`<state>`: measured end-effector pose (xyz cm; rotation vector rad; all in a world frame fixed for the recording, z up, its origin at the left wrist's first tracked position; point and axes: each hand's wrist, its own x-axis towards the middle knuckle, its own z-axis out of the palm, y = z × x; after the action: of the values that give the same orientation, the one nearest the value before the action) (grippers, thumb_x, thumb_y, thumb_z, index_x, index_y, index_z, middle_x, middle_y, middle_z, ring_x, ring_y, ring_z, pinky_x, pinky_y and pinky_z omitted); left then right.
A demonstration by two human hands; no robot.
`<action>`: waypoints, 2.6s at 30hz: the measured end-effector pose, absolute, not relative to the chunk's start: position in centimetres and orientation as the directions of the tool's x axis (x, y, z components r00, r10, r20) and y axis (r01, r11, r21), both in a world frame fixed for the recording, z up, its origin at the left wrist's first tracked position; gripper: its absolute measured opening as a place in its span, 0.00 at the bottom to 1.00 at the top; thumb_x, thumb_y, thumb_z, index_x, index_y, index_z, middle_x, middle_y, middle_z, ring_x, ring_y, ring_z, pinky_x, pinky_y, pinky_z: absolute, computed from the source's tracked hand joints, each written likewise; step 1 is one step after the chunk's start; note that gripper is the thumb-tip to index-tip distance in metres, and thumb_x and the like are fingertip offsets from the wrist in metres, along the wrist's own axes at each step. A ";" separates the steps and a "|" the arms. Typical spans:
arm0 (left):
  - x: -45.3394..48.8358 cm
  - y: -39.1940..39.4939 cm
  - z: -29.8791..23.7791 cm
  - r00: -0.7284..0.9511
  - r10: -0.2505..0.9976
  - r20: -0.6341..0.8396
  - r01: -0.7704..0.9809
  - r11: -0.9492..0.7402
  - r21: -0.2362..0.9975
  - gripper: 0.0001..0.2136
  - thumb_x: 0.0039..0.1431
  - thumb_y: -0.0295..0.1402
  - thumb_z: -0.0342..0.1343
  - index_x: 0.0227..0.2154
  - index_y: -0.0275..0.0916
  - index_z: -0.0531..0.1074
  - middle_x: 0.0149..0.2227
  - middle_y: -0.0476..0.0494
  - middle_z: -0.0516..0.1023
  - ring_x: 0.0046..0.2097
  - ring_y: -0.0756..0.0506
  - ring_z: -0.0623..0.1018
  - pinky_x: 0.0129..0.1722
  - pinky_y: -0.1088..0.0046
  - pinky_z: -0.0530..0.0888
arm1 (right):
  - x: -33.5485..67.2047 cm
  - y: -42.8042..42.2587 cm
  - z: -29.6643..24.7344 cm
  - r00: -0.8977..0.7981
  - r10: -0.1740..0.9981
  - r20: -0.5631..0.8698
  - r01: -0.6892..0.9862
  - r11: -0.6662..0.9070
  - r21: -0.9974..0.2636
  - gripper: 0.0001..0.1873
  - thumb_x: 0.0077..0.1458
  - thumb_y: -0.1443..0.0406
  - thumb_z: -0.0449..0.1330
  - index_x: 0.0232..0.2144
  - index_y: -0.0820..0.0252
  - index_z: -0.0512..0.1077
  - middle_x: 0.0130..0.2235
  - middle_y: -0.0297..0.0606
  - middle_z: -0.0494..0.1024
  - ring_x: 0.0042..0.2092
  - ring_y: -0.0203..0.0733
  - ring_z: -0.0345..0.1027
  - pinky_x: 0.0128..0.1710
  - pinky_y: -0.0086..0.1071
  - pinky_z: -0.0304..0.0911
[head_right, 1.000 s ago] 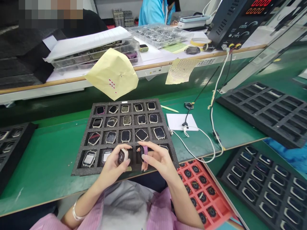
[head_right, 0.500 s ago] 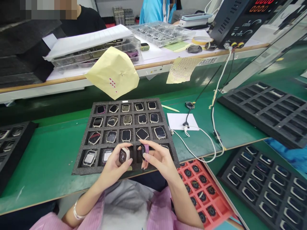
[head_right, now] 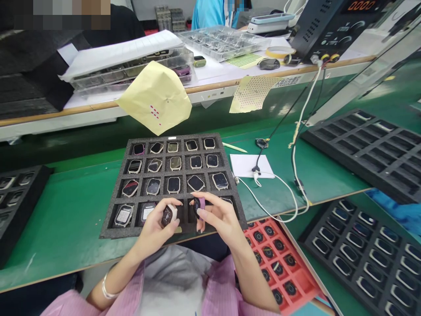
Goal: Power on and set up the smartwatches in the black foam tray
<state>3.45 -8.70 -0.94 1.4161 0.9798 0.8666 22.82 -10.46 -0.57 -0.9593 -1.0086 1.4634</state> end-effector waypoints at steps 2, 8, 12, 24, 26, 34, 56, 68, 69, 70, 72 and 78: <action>3.5 -8.7 -0.9 0.370 0.928 -0.037 0.082 0.006 0.997 0.14 0.54 0.24 0.54 0.44 0.40 0.67 0.35 0.48 0.70 0.36 0.48 0.70 0.39 0.73 0.68 | 22.8 -10.5 -0.6 -0.100 0.994 -0.051 -0.314 -0.080 -0.946 0.19 0.54 0.64 0.66 0.49 0.57 0.74 0.33 0.38 0.77 0.22 0.36 0.68 0.20 0.29 0.67; 3.6 -8.7 -1.2 0.328 0.945 -0.020 0.042 0.006 0.999 0.16 0.54 0.27 0.55 0.47 0.41 0.66 0.36 0.47 0.71 0.37 0.47 0.72 0.37 0.73 0.70 | 22.9 -10.5 -0.6 -0.110 0.992 -0.065 -0.274 -0.093 -0.957 0.22 0.54 0.62 0.65 0.51 0.58 0.72 0.26 0.35 0.75 0.23 0.38 0.68 0.21 0.31 0.68; 3.6 -8.6 -1.1 0.355 0.934 -0.046 0.067 0.023 0.997 0.14 0.54 0.25 0.54 0.44 0.40 0.67 0.34 0.48 0.71 0.35 0.48 0.72 0.37 0.74 0.69 | 22.8 -10.5 -0.5 -0.086 0.994 -0.074 -0.304 -0.097 -0.948 0.19 0.53 0.63 0.66 0.49 0.57 0.75 0.32 0.38 0.77 0.22 0.35 0.68 0.20 0.29 0.66; 3.7 -8.6 -1.1 0.338 0.939 -0.064 0.025 0.059 0.998 0.14 0.54 0.28 0.56 0.45 0.41 0.66 0.36 0.48 0.70 0.35 0.48 0.72 0.37 0.74 0.71 | 22.8 -10.5 -0.5 -0.093 0.994 -0.065 -0.280 -0.089 -0.956 0.21 0.54 0.62 0.66 0.51 0.56 0.73 0.29 0.36 0.76 0.22 0.37 0.67 0.21 0.31 0.67; 3.7 -8.6 -1.1 0.332 0.940 -0.073 0.005 0.076 0.997 0.15 0.55 0.29 0.56 0.46 0.42 0.66 0.35 0.49 0.69 0.33 0.49 0.71 0.35 0.75 0.71 | 22.7 -10.5 -0.4 -0.082 0.995 -0.059 -0.288 -0.081 -0.954 0.21 0.53 0.62 0.66 0.50 0.56 0.73 0.34 0.39 0.78 0.23 0.36 0.67 0.21 0.31 0.67; 3.7 -8.6 -1.1 0.338 0.938 -0.070 -0.014 0.079 0.997 0.14 0.55 0.29 0.56 0.45 0.42 0.65 0.34 0.49 0.69 0.32 0.49 0.71 0.34 0.75 0.71 | 22.8 -10.5 -0.6 -0.086 0.996 -0.018 -0.323 -0.045 -0.945 0.19 0.55 0.65 0.65 0.50 0.53 0.74 0.39 0.40 0.78 0.23 0.35 0.68 0.22 0.29 0.67; 3.7 -8.7 -1.4 0.384 0.914 -0.127 -0.177 0.208 0.962 0.22 0.56 0.31 0.59 0.52 0.46 0.61 0.31 0.54 0.66 0.25 0.54 0.69 0.22 0.81 0.71 | 22.5 -10.5 -0.2 -0.103 0.995 -0.005 -0.333 -0.039 -0.942 0.21 0.58 0.65 0.62 0.54 0.54 0.71 0.40 0.41 0.78 0.25 0.35 0.71 0.23 0.28 0.69; 3.2 -8.3 -2.2 0.472 0.878 -0.077 -0.424 0.303 0.853 0.17 0.63 0.30 0.49 0.55 0.43 0.63 0.46 0.40 0.74 0.45 0.43 0.77 0.39 0.69 0.78 | 22.4 -10.2 -0.2 -0.111 0.992 -0.053 -0.376 -0.091 -0.922 0.18 0.60 0.64 0.57 0.53 0.57 0.68 0.42 0.44 0.78 0.25 0.37 0.73 0.20 0.28 0.67; 3.2 -8.3 -2.2 0.476 0.876 -0.080 -0.422 0.308 0.853 0.17 0.63 0.30 0.49 0.55 0.43 0.64 0.46 0.40 0.74 0.46 0.43 0.77 0.39 0.69 0.78 | 22.4 -10.2 -0.2 -0.104 0.993 -0.063 -0.376 -0.098 -0.921 0.19 0.60 0.64 0.57 0.54 0.58 0.67 0.41 0.44 0.79 0.24 0.37 0.73 0.20 0.27 0.67; 3.2 -8.3 -2.2 0.479 0.873 -0.085 -0.417 0.312 0.854 0.17 0.63 0.30 0.49 0.55 0.43 0.64 0.46 0.40 0.74 0.46 0.43 0.77 0.38 0.69 0.78 | 22.4 -10.2 -0.2 -0.096 0.993 -0.071 -0.377 -0.102 -0.921 0.21 0.60 0.65 0.57 0.55 0.58 0.67 0.41 0.45 0.79 0.24 0.37 0.73 0.20 0.27 0.67; 3.2 -8.2 -2.2 0.484 0.870 -0.090 -0.405 0.314 0.858 0.17 0.63 0.30 0.49 0.55 0.44 0.64 0.46 0.41 0.74 0.46 0.43 0.77 0.38 0.70 0.77 | 22.3 -10.2 -0.2 -0.080 0.993 -0.084 -0.383 -0.108 -0.917 0.23 0.59 0.66 0.57 0.57 0.58 0.65 0.41 0.45 0.79 0.24 0.37 0.73 0.19 0.27 0.66; 3.2 -8.4 -2.1 0.488 0.869 -0.085 -0.385 0.302 0.872 0.17 0.63 0.31 0.50 0.54 0.45 0.64 0.46 0.41 0.74 0.45 0.43 0.78 0.38 0.71 0.78 | 22.4 -10.4 -0.5 -0.067 0.994 -0.090 -0.389 -0.109 -0.915 0.25 0.59 0.65 0.58 0.58 0.58 0.64 0.41 0.45 0.79 0.24 0.39 0.73 0.19 0.29 0.66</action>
<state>3.17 -8.37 -2.14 0.9152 0.6287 0.9075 22.40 -10.37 -0.48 -0.9522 -0.8875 1.4821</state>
